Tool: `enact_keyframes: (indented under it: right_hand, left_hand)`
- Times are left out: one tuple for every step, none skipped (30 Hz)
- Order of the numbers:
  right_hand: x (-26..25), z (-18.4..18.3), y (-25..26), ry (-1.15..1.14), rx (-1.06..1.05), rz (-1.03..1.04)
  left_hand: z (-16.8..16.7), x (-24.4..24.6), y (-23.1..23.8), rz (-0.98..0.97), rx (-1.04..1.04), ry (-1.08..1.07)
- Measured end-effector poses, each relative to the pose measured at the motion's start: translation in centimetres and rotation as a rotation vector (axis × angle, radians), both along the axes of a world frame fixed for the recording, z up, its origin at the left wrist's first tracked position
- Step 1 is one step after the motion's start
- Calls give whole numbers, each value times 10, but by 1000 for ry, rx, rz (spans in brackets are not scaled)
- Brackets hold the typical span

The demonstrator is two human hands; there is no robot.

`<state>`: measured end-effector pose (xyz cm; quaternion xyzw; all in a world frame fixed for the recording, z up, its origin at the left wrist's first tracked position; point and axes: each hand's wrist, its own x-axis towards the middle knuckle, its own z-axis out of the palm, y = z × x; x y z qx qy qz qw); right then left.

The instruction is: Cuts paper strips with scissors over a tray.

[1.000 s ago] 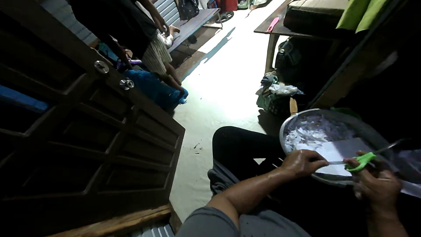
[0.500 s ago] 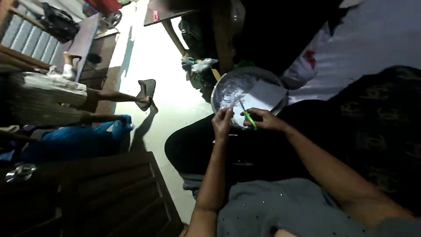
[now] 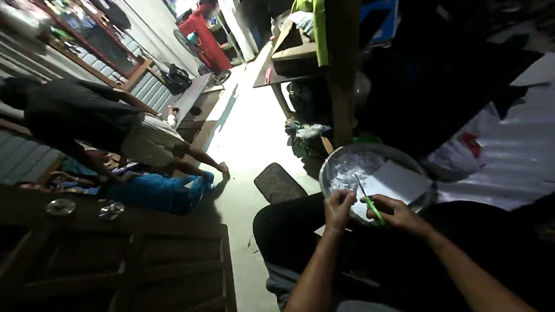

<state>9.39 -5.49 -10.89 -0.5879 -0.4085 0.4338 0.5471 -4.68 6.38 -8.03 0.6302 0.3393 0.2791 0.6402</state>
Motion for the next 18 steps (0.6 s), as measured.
enact_keyframes:
  right_hand:
    - [-1, 0, -1, 13, 0, -4]
    - [-1, 1, -2, 18, -1, -5]
    - [-2, 1, -3, 22, -5, -8]
    - [-1, 0, -3, 24, -6, -11]
    - [-1, 0, -3, 19, -5, -16]
    - [-2, -1, -4, 7, -4, -17]
    - [-2, -2, -4, -3, -6, -17]
    - [-1, -3, -5, -5, -8, -14]
    - [-1, -2, -6, -4, -10, -14]
    - [-1, -1, -5, -7, -6, -13]
    - [-1, 0, -4, -19, 3, -10]
    - [0, 3, -3, -50, 18, 6]
    - [1, 7, -3, -91, 29, 33]
    - [2, 10, -4, -126, 31, 65]
    - [2, 11, -4, -145, 24, 90]
    - [2, 10, -6, -142, 19, 101]
    - [2, 8, -7, -125, 22, 103]
    - [2, 6, -7, -98, 29, 102]
  left_hand:
    - [0, 0, -1, -1, 2, 5]
    - [1, 0, -2, -2, 5, 8]
    - [1, 0, -3, -1, 10, 8]
    - [2, 0, -3, -1, 12, 9]
    - [2, 1, -3, 2, 13, 12]
    - [2, 2, -3, 5, 15, 12]
    - [2, 2, -4, 8, 16, 14]
    - [2, 3, -4, 10, 17, 14]
    - [4, 3, -5, 12, 17, 13]
    - [5, 4, -5, 15, 18, 14]
    - [7, 4, -4, 21, 21, 12]
    - [11, 5, -3, 26, 20, 12]
    - [16, 4, -2, 33, 14, 20]
    - [21, 2, -3, 37, 1, 40]
    - [24, 0, -4, 37, -16, 70]
    - [24, -3, -5, 27, -11, 91]
    - [22, -6, -5, 15, 1, 97]
    - [20, -8, -5, 8, 15, 96]
